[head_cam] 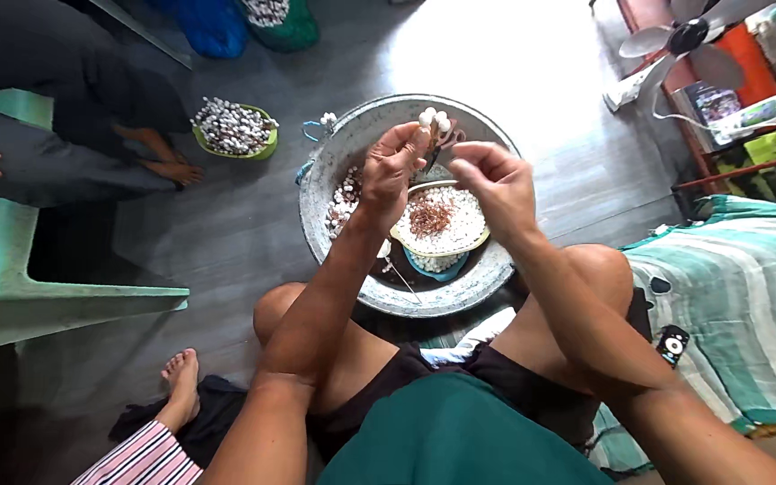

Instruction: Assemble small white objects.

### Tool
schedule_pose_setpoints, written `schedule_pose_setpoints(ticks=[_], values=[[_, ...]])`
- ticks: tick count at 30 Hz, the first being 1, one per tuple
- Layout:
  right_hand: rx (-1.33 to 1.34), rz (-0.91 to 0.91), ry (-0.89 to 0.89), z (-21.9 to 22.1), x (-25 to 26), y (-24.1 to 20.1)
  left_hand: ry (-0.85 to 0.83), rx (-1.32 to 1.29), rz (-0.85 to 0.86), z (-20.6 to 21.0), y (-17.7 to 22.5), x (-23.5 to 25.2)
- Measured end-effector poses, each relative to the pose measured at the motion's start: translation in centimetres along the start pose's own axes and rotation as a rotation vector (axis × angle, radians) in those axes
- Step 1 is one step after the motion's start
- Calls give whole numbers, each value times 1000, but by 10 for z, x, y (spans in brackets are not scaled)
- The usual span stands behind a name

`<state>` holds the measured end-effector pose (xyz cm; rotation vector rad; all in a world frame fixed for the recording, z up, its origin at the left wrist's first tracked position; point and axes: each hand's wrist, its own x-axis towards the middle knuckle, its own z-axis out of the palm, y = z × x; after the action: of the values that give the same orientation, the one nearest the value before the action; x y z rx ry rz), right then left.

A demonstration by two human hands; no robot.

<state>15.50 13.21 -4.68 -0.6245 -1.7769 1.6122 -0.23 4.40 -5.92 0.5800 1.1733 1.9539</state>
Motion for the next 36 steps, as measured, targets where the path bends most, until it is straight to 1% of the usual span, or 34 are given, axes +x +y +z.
schedule_pose_setpoints(ticks=[2, 4, 6, 7, 10, 13, 14, 16, 19, 20, 22, 25, 28, 29, 31, 33, 36], values=[[134, 103, -24, 18, -12, -2, -12, -111, -23, 9, 3, -10], [238, 107, 22, 34, -16, -11, -18, -149, 12, 15, 6, -17], [286, 66, 73, 45, -18, -22, -18, -143, 36, 18, 10, -21], [286, 45, 86, 49, -21, -27, -17, -141, 36, 20, 13, -24], [194, -9, 47, 52, -30, -42, -30, -157, 59, 20, 26, -26], [171, -37, 68, 50, -22, -48, -68, -51, 121, 12, 37, -26], [167, -44, 83, 48, -18, -50, -63, 32, 179, 9, 42, -25], [129, -63, 112, 43, -15, -53, -51, 222, 370, 2, 50, -24], [62, -120, 118, 37, -12, -58, -89, 462, 641, 1, 65, -29], [35, -143, 112, 36, -11, -60, -109, 509, 701, 3, 68, -31], [-13, -178, 89, 34, -13, -60, -137, 560, 762, 8, 68, -34], [-89, -219, 41, 33, -20, -63, -148, 613, 743, 8, 67, -40], [-167, -181, 61, 24, -21, -56, -108, 619, 634, 9, 60, -54], [-171, -171, 86, 22, -18, -50, -74, 587, 600, 7, 57, -50], [-132, -171, 111, 25, -8, -45, 10, 442, 554, -6, 58, -31], [-70, -148, 107, 29, -5, -44, 144, 284, 507, -17, 66, -16], [33, -117, 100, 33, 0, -40, 317, 220, 376, -39, 69, -4]])
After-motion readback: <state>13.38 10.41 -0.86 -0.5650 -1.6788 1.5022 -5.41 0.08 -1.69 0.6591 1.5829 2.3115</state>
